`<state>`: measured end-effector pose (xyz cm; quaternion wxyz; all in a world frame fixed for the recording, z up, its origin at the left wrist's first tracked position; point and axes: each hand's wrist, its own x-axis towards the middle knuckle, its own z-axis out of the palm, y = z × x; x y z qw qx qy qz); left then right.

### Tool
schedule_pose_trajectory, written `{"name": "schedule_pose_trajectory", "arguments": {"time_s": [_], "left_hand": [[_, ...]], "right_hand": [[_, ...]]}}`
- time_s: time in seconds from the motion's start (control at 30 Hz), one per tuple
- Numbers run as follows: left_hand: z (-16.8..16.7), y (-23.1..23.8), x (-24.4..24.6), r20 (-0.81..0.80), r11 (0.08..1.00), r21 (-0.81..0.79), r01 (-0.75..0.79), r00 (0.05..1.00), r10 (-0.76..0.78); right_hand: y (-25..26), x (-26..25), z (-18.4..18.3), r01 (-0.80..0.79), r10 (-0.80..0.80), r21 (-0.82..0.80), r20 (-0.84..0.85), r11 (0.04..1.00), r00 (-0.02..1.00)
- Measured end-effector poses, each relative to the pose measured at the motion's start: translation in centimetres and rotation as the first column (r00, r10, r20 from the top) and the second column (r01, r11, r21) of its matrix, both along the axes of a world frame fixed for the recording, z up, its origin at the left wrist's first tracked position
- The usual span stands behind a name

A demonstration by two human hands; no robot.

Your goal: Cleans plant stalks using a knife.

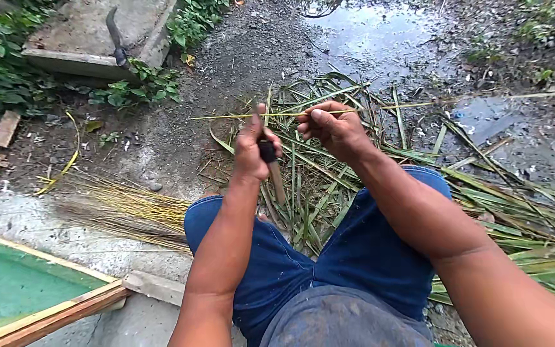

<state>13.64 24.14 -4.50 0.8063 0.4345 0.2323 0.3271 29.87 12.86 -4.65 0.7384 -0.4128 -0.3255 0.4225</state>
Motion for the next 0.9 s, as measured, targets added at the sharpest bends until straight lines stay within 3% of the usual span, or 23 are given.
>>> {"name": "schedule_pose_trajectory", "arguments": {"time_s": [0.07, 0.17, 0.33, 0.53, 0.63, 0.77, 0.9], "left_hand": [[-0.1, -2.0, 1.0, -0.019, 0.992, -0.017, 0.122, 0.992, -0.122], [-0.3, -1.1, 0.7, 0.034, 0.988, -0.029, 0.153, 0.988, -0.152], [0.6, 5.7, -3.2, 0.106, 0.974, -0.088, -0.211, 0.970, 0.220], [0.8, 7.9, -5.2, 0.067, 0.877, -0.185, -0.444, 0.884, 0.462], [0.6, 5.6, -4.1, 0.006, 0.924, -0.092, -0.372, 0.927, 0.374], [-0.3, 1.5, -1.6, -0.056, 0.992, 0.090, -0.086, 0.994, 0.091], [-0.1, -1.3, 0.1, -0.056, 0.994, 0.067, 0.091, 0.995, -0.088]], "right_hand": [[0.4, -1.0, -0.3, -0.030, 0.030, -0.008, 0.012, 1.000, 0.999], [0.0, -0.1, -0.1, -0.064, 0.064, 0.009, 0.054, 0.998, 0.996], [-2.0, 4.0, 1.1, -0.002, -0.005, 0.097, 0.070, 0.995, 0.998], [-3.3, 6.6, 1.8, 0.174, -0.177, 0.114, 0.022, 0.978, 0.984], [-2.6, 6.0, 1.7, 0.211, -0.210, 0.030, -0.014, 0.977, 0.978], [-1.2, 3.3, 1.2, 0.150, -0.150, -0.020, -0.039, 0.989, 0.988], [-0.4, 0.2, 0.5, 0.027, -0.031, -0.052, -0.068, 0.998, 0.997]]}}
